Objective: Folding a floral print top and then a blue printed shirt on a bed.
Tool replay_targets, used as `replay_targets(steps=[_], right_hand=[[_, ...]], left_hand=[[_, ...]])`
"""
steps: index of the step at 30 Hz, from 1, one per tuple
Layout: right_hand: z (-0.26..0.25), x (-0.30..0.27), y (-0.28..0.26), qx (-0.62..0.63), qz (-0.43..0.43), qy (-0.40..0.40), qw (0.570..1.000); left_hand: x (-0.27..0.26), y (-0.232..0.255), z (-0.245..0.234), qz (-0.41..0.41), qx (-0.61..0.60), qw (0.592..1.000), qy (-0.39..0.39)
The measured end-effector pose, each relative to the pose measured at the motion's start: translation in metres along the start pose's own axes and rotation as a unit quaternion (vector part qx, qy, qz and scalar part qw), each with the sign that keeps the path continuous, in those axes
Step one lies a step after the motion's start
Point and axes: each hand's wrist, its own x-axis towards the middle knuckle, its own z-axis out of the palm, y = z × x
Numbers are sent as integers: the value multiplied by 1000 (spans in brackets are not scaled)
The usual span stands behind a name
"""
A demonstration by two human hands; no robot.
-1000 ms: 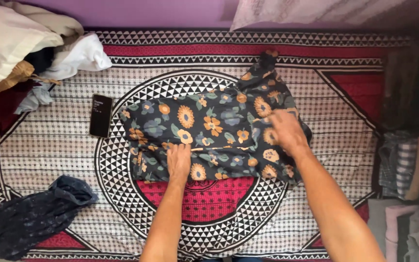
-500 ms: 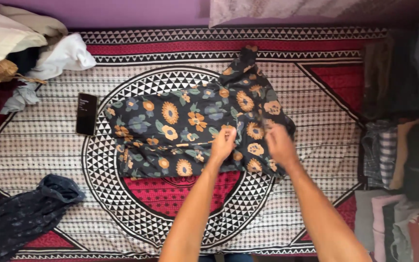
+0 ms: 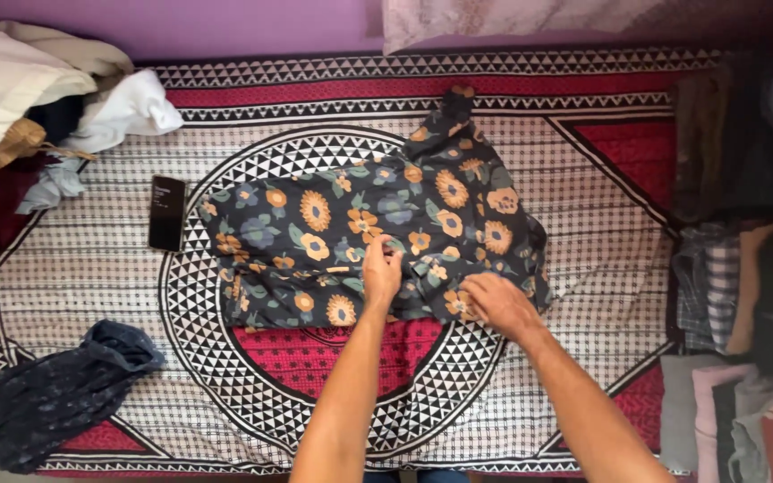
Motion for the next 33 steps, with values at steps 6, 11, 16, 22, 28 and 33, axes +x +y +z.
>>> replay_targets(steps=[6,11,16,22,28,33], right_hand=[[-39,80,0,-110,44,-22,993],[-46,166,21,-145,-23,101,984],[-56,236,33,-219,-8,103,970],[-44,274,78,-359,-29,168,917],[-127,272,11,-285,78,-86,951],[-160,234,-16,-127,232,-184,947]], left_hand=[[17,64,-112,225,259,939,25],[67,61,-175,252,390,885,31],[120,46,-216,222,515,827,49],[166,35,-250,220,589,777,29],[175,31,-297,189,557,801,-115],[140,90,-337,230,414,861,-185]])
